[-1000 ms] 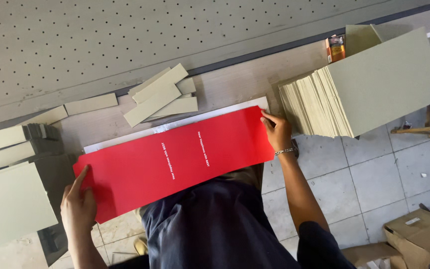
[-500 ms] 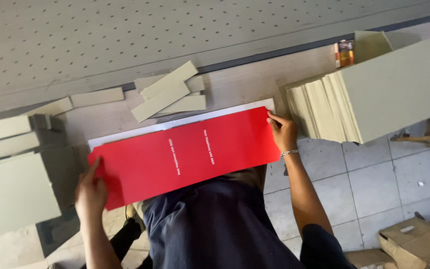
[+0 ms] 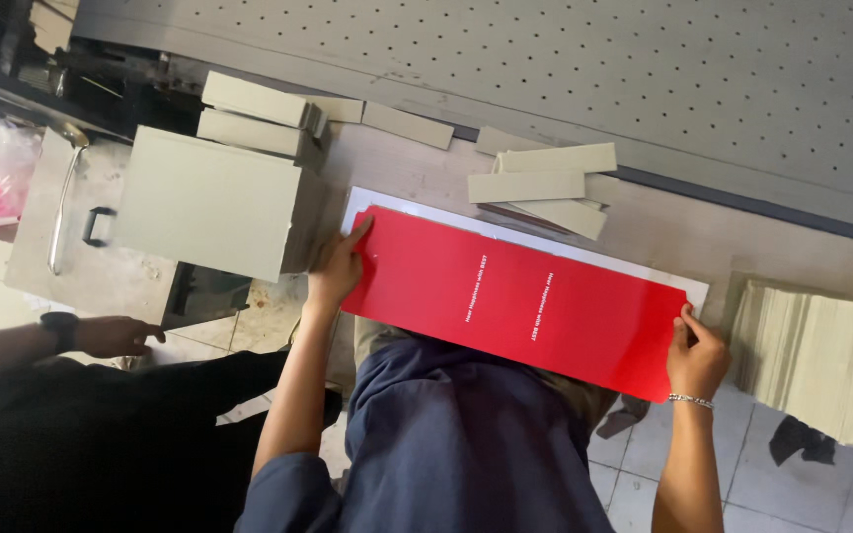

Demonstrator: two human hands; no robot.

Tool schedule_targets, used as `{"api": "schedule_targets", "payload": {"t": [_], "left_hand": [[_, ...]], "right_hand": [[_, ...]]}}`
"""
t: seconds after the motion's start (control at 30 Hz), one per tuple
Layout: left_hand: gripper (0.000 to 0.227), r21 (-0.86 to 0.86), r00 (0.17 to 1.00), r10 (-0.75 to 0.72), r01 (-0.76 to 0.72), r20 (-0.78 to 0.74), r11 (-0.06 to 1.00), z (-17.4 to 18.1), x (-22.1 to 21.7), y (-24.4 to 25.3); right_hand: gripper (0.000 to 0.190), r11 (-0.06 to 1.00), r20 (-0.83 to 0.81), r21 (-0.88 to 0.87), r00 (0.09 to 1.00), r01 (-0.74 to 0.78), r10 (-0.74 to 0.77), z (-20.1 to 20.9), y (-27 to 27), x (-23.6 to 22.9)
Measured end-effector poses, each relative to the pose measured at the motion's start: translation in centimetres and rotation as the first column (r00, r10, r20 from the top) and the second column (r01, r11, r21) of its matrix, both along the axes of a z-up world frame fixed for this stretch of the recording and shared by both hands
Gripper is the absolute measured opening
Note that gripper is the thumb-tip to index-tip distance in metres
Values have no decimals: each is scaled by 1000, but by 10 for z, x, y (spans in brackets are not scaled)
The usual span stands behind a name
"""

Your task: The person assembles books by placing stacks of beige pages into a white frame and covering them with a red cover. They repeat this process multiple times, arranging the pages and covers on a perforated workbench.

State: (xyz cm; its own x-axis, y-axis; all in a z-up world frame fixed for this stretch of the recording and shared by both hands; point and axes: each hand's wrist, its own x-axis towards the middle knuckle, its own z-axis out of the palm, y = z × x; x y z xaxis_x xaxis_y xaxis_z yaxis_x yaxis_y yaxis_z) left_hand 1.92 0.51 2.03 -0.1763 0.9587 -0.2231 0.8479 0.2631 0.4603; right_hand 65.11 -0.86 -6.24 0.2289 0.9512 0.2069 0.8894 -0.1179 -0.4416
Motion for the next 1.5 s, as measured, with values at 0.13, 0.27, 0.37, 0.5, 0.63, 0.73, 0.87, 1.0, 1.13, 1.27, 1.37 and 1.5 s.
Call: {"api": "schedule_targets", "payload": {"t": [0.13,0.27,0.37,0.5,0.63,0.73,0.87,1.0,1.13,1.27,1.37,1.5], "left_hand": [[72,-33,1000,-27,27,-2,999,-12,-3,7],[71,-86,998,-14,19,56,996,17,5,11],[71,-122,999,6,0,54,993,20,6,12],[75,-135,995,61,-51,75,990,22,7,14],[72,-98,999,37,-39,-17,994,13,1,11],[71,-11,986,67,-70,-150,998,-15,-2,14],[67,84,936,27,3,-351,996,4,9,6],[58,447,910,88,113,-404,887,-29,0,10],[52,553,885,118,173,-451,815,-27,-12,8],[55,529,915,96,138,-391,837,-36,-26,10],[55,494,940,93,87,-328,865,-31,-23,6],[47,508,775,135,262,-618,821,31,52,11]], "right_hand": [[22,1000,-40,19,999,-7,8,-7,2,8],[23,1000,-42,22,999,4,-3,-14,2,11],[21,1000,-8,20,1000,17,-17,-12,3,8],[21,998,-77,56,997,-16,21,5,3,-5],[21,999,40,18,999,29,-29,-7,3,-3],[24,998,207,-2,976,69,-67,12,2,-28],[33,995,420,40,902,91,-99,36,16,-68],[87,981,233,184,967,64,-107,87,22,-220],[92,788,36,189,807,-585,590,99,11,-389],[77,753,99,203,778,-626,620,110,24,-342],[41,949,133,-92,941,-301,311,132,26,-236],[82,994,221,-46,970,-99,106,77,11,-164]]}}
